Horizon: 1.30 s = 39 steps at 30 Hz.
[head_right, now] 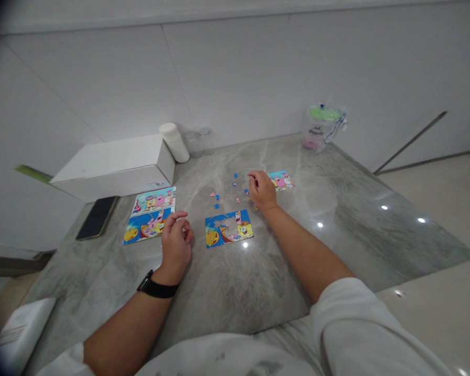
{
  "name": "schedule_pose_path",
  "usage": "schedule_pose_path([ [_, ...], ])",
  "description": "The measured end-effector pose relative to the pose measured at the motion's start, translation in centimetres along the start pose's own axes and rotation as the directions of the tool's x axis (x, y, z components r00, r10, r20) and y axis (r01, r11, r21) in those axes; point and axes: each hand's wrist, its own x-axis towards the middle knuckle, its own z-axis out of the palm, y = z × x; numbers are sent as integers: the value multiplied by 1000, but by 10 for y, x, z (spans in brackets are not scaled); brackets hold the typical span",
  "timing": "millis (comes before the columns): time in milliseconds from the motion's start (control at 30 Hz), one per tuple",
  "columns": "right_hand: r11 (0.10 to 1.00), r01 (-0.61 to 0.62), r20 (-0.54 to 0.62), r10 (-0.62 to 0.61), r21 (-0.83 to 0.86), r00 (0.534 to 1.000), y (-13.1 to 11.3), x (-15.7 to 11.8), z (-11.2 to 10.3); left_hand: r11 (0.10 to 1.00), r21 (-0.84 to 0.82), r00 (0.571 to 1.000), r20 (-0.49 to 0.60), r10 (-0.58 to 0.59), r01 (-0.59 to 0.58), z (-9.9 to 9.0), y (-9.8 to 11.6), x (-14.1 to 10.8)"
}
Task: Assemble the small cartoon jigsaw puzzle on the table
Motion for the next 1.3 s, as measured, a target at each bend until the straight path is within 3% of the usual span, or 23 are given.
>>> schedule_pose_path([
  [133,998,37,31,-35,-51,999,0,8,-10,995,-96,1000,11,9,-8,2,7,-1],
  [400,933,240,263,-169,-268,950,12,19,-38,975,-224,998,55,19,-6,-1,8,2],
  [600,818,387,479,-159,-426,863,28,17,-58,960,-279,998,69,-8,27,-1,7,3],
  [767,739,533,622,-199,-413,757,29,10,-67,962,-271,997,75,-18,38,0,7,2],
  [867,723,577,656,-229,-380,719,28,7,-68,962,-268,997,75,-28,47,0,7,2],
  [1100,713,576,671,-201,-400,714,28,10,-67,960,-273,996,77,-44,64,1,8,0],
  [1300,685,579,694,-149,-441,704,24,30,-61,959,-275,996,74,-54,72,-1,6,0],
])
